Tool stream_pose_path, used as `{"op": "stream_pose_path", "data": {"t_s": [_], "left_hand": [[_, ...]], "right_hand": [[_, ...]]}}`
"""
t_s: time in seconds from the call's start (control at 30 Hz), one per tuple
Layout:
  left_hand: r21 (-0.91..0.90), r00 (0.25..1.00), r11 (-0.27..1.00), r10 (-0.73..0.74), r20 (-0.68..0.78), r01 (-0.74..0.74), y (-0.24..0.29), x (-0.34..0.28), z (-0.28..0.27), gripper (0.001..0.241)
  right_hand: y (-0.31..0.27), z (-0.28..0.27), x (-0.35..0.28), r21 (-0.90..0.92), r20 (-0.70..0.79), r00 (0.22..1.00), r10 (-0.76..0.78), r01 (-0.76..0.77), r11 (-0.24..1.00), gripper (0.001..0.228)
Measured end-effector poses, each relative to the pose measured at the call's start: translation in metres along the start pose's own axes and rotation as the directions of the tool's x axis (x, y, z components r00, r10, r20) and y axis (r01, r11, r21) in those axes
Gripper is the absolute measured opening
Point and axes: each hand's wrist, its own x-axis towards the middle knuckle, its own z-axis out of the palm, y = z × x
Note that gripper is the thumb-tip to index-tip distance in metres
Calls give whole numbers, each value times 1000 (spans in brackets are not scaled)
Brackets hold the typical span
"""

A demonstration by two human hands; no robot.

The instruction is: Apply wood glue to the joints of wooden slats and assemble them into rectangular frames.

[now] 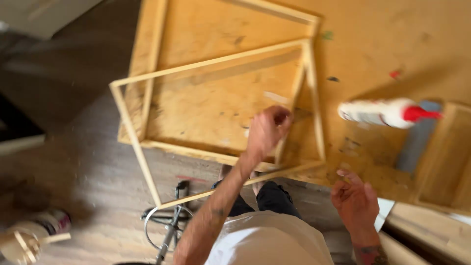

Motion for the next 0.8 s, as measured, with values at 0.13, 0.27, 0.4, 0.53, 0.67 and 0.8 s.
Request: {"op": "stream_pose_path", "data": {"t_s": [0.13,0.27,0.4,0.53,0.67,0.8], "left_hand": [[67,919,947,-321,227,314,21,33,78,27],[458,950,833,283,130,-311,-15,10,145,4],[458,618,420,597,511,-784,-3,23,126,17],[331,310,81,609,730,-940,-14,41,136,11],[196,169,-69,283,944,-978,22,45,103,26],[326,225,-159,452,863,-932,109,19,6,7]], "right_hand": [[9,-61,-42,175,-260,965,-23,71,982,62],[0,-79,-63,307,-220,966,-132,197,931,55],[2,-100,-51,714,-150,968,-203,248,654,54],[2,-118,-39,521,-90,979,-184,204,829,51],[9,-144,-37,492,-36,979,-201,192,849,50],[-2,-128,-31,460,13,987,-161,137,877,40]]}}
